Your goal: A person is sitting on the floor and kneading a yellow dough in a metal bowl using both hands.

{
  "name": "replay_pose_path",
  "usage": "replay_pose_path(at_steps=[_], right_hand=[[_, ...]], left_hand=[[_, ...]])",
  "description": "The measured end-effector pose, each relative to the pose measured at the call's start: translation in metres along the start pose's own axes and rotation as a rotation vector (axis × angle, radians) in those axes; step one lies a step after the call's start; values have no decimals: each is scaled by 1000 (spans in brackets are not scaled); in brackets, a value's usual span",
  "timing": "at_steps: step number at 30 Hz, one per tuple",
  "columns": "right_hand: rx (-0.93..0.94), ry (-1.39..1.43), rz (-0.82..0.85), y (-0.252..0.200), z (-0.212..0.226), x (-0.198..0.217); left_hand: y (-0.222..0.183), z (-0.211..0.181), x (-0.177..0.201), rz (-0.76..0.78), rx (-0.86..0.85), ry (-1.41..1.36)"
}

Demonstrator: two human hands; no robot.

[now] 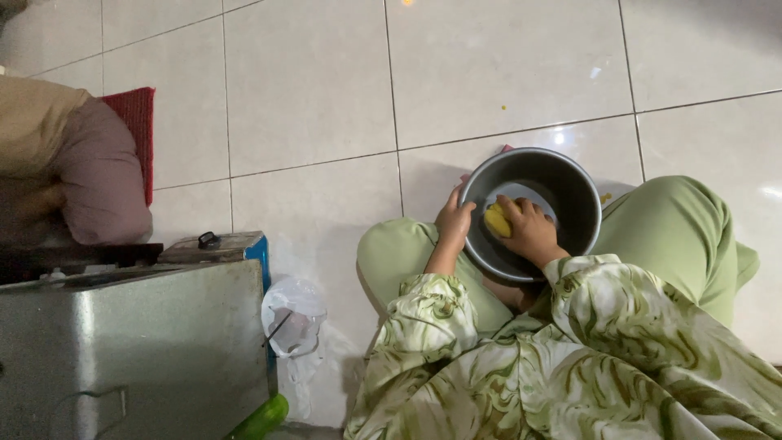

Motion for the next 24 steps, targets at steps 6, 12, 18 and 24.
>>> replay_pose_path(at_steps=[6, 12, 18, 24], right_hand=[[35, 136, -120, -8, 2, 17], [11, 148, -139, -8, -8, 21], [4, 43, -73, -15, 6, 62], [-22, 122, -1, 4, -18, 23]], left_hand=[[-11, -13, 0, 42, 26, -81], [-14, -18, 0, 57, 70, -58], [-24, -25, 3, 67, 92, -97], [-27, -29, -1, 65, 80, -72]])
Point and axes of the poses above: each hand's wrist, its own y-axis towards the middle knuckle, its own x-axis out of the back of the hand, z = x × y, the point moved 6 cm from there along y, towards the middle knuckle, and after that the axes turned 7 degrees about x, right-handed, at the moved point
